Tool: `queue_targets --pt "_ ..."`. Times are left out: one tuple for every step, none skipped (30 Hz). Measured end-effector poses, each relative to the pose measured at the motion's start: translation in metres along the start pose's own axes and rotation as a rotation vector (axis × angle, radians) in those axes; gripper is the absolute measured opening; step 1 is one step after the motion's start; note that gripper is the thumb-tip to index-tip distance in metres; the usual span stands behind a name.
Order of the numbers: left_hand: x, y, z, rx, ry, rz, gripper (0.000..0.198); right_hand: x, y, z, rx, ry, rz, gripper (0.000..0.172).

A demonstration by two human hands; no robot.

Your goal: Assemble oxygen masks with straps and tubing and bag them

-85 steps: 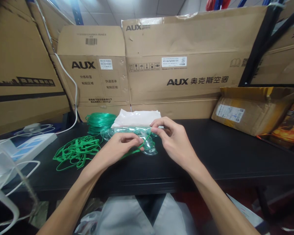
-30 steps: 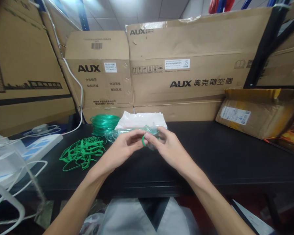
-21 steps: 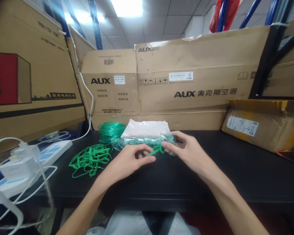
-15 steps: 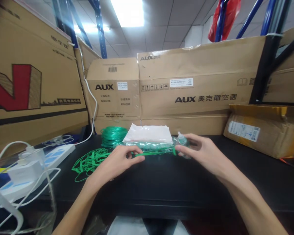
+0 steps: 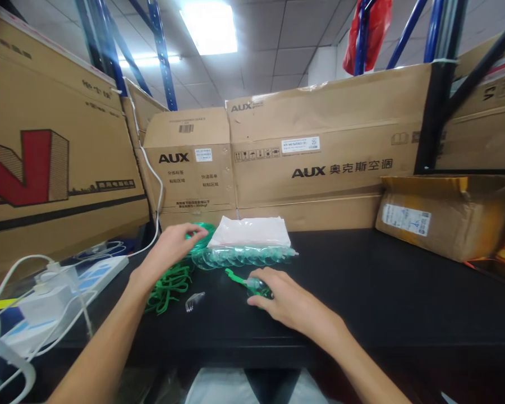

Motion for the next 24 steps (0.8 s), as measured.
queue_targets --pt "-0.003 0.008 0.014 -0.040 -0.003 0.024 0.035 0.002 0.000 0.003 -0.013 -0.021 -0.016 0.048" --pt "-0.004 0.015 0.029 -0.074 0.016 0.047 0.032 0.003 -0.001 0.005 -0.017 -0.040 -0.033 0.050" --pt "-0.002 0.022 0.043 -0.102 0.051 0.067 0.029 0.006 -0.003 0.008 -0.015 -0.055 -0.051 0.052" --pt "0.001 0.028 0.056 -0.128 0.093 0.085 0.029 0.009 -0.004 0.010 -0.014 -0.066 -0.066 0.054" --pt "0.005 0.033 0.067 -0.158 0.138 0.102 0.030 0.011 -0.005 0.011 -0.016 -0.072 -0.078 0.056" --pt "0.011 0.037 0.076 -0.186 0.184 0.116 0.032 0.014 -0.004 0.013 -0.022 -0.073 -0.087 0.057" --pt "0.016 0.041 0.082 -0.211 0.227 0.127 0.033 0.016 -0.003 0.013 -0.030 -0.071 -0.091 0.057" --pt "0.022 0.044 0.087 -0.232 0.261 0.138 0.033 0.018 -0.002 0.013 -0.038 -0.070 -0.094 0.057" --pt "0.026 0.047 0.090 -0.246 0.287 0.146 0.033 0.018 0.000 0.013 -0.045 -0.073 -0.096 0.057" --pt "0.030 0.049 0.092 -0.256 0.303 0.151 0.033 0.018 0.001 0.013 -0.051 -0.075 -0.098 0.057" --pt "0.033 0.052 0.094 -0.261 0.311 0.153 0.033 0.018 0.003 0.012 -0.057 -0.076 -0.098 0.057" --pt "0.035 0.055 0.095 -0.263 0.311 0.151 0.033 0.017 0.004 0.012 -0.062 -0.078 -0.098 0.056" --pt "0.036 0.058 0.095 -0.262 0.307 0.145 0.033 0.016 0.005 0.012 -0.068 -0.080 -0.097 0.056" --pt "0.037 0.062 0.096 -0.262 0.299 0.135 0.032 0.015 0.006 0.011 -0.073 -0.083 -0.098 0.056" --pt "0.036 0.065 0.096 -0.261 0.290 0.122 0.032 0.015 0.007 0.011 -0.080 -0.088 -0.099 0.055" --pt "0.035 0.069 0.097 -0.259 0.280 0.106 0.031 0.014 0.007 0.011 -0.088 -0.092 -0.100 0.054" --pt "0.033 0.072 0.098 -0.257 0.268 0.087 0.031 0.014 0.008 0.011 -0.096 -0.095 -0.102 0.054" --pt "0.032 0.076 0.099 -0.255 0.255 0.067 0.030 0.013 0.008 0.011 -0.104 -0.097 -0.104 0.053" --pt "0.030 0.079 0.100 -0.252 0.241 0.044 0.030 0.013 0.009 0.011 -0.111 -0.097 -0.105 0.052" --pt "0.028 0.081 0.101 -0.249 0.227 0.019 0.029 0.013 0.009 0.011 -0.116 -0.096 -0.106 0.051" --pt "0.027 0.084 0.102 -0.244 0.211 -0.009 0.029 0.013 0.009 0.011 -0.121 -0.096 -0.107 0.051" --pt "0.026 0.086 0.103 -0.237 0.195 -0.041 0.029 0.013 0.009 0.011 -0.123 -0.096 -0.109 0.051" --pt "0.025 0.088 0.104 -0.228 0.179 -0.075 0.030 0.013 0.010 0.011 -0.126 -0.096 -0.111 0.051" --pt "0.024 0.090 0.104 -0.220 0.163 -0.110 0.030 0.013 0.010 0.011 -0.127 -0.096 -0.113 0.051"
Point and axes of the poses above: each hand's wrist, its own z-axis towards the middle knuckle, its own x-axis out of the palm, y = z × x, the point moved 7 cm from there along z, towards the middle knuckle, and after that the axes turned 15 degrees about y, right-handed, at the moved point
